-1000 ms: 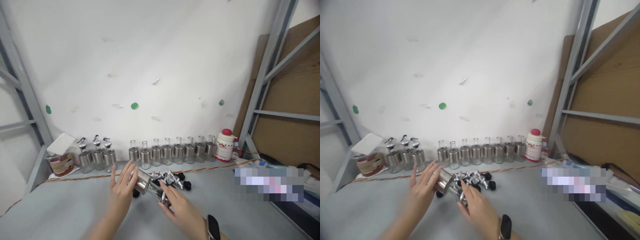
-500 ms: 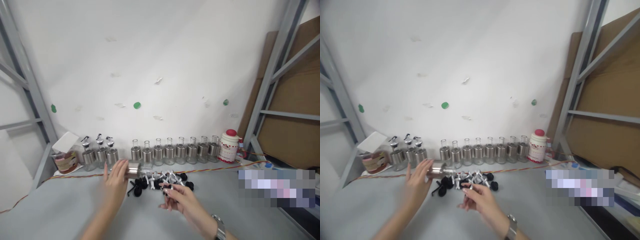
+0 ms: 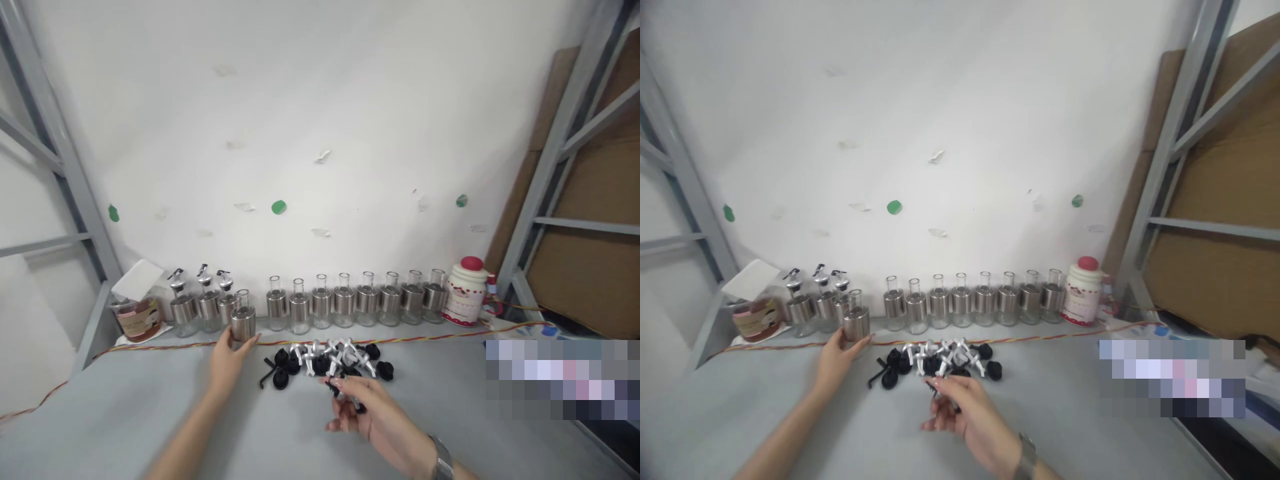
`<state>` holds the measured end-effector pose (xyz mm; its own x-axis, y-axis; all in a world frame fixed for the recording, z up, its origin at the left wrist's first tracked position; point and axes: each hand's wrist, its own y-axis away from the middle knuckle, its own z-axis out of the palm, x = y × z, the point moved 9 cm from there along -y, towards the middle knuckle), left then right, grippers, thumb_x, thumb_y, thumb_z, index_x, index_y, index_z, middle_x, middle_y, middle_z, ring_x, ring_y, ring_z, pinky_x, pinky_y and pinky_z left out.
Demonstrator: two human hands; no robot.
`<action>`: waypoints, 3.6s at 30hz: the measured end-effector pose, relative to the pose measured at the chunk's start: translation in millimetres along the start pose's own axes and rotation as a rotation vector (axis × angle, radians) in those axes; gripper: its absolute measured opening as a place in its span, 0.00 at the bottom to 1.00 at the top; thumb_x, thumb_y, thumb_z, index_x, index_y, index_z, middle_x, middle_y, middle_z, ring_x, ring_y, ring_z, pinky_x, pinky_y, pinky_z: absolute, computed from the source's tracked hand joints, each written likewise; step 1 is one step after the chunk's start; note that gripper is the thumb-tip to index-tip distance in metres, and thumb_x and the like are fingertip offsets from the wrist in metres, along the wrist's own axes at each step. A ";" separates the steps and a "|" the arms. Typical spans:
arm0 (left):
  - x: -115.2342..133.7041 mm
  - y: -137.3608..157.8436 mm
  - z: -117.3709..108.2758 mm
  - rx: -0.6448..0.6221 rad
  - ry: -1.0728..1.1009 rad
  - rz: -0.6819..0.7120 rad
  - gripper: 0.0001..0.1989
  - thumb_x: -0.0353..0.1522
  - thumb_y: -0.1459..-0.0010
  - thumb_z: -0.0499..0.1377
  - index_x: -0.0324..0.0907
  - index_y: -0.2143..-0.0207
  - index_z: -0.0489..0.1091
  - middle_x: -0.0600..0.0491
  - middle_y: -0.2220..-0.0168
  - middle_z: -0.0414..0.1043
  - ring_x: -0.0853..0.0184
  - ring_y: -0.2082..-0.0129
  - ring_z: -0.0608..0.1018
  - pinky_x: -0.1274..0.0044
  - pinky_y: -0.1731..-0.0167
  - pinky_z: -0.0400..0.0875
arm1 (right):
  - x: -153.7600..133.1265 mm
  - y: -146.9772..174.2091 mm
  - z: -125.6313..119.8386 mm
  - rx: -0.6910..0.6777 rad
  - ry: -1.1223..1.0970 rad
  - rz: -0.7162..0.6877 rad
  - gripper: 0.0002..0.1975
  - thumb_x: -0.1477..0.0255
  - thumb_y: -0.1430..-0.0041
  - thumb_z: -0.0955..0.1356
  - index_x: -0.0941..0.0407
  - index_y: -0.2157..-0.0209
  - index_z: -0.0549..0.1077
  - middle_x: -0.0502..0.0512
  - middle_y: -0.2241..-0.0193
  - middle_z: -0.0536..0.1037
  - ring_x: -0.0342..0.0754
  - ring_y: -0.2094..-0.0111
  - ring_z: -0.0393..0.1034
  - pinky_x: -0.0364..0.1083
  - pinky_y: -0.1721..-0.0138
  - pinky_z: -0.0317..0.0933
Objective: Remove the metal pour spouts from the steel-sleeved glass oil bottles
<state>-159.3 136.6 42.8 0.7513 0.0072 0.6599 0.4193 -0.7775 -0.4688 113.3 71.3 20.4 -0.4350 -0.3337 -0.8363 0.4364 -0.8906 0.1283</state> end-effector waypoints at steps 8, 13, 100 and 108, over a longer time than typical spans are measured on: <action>4.7 -6.6 -0.9 -0.036 -0.245 -0.010 0.31 0.50 0.59 0.55 0.38 0.57 0.65 0.44 0.65 0.66 0.51 0.60 0.70 0.66 0.63 0.62 | 6.5 -1.2 5.1 -0.043 0.043 0.025 0.09 0.70 0.52 0.68 0.62 0.72 0.71 0.50 0.83 0.70 0.38 0.85 0.61 0.53 0.66 0.63; 15.6 -19.4 12.8 -0.123 -0.272 0.017 0.26 0.49 0.54 0.52 0.38 0.61 0.64 0.46 0.66 0.68 0.57 0.65 0.72 0.71 0.67 0.64 | 8.1 -0.2 5.2 -0.034 0.067 0.033 0.10 0.68 0.53 0.68 0.62 0.72 0.71 0.50 0.83 0.71 0.39 0.85 0.63 0.49 0.70 0.63; 140.7 148.4 42.6 -0.732 0.025 0.562 0.09 0.38 0.41 0.41 0.45 0.71 0.54 0.54 0.75 0.67 0.68 0.77 0.71 0.79 0.77 0.62 | -18.0 15.3 16.8 -0.061 0.895 -0.413 0.18 0.62 0.39 0.53 0.56 0.77 0.61 0.47 0.83 0.62 0.41 0.79 0.57 0.41 0.74 0.52; 132.2 124.0 27.9 -0.460 -0.040 0.539 0.08 0.38 0.41 0.44 0.45 0.71 0.55 0.56 0.78 0.66 0.67 0.78 0.71 0.79 0.78 0.62 | -12.8 2.9 3.0 0.037 0.812 -0.302 0.16 0.58 0.42 0.57 0.55 0.75 0.60 0.44 0.85 0.60 0.40 0.83 0.57 0.39 0.82 0.52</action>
<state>6.2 58.6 55.5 0.8153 -0.4374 0.3796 -0.2674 -0.8657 -0.4232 117.8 72.1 33.1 0.1748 0.2299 -0.9574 0.3607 -0.9197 -0.1550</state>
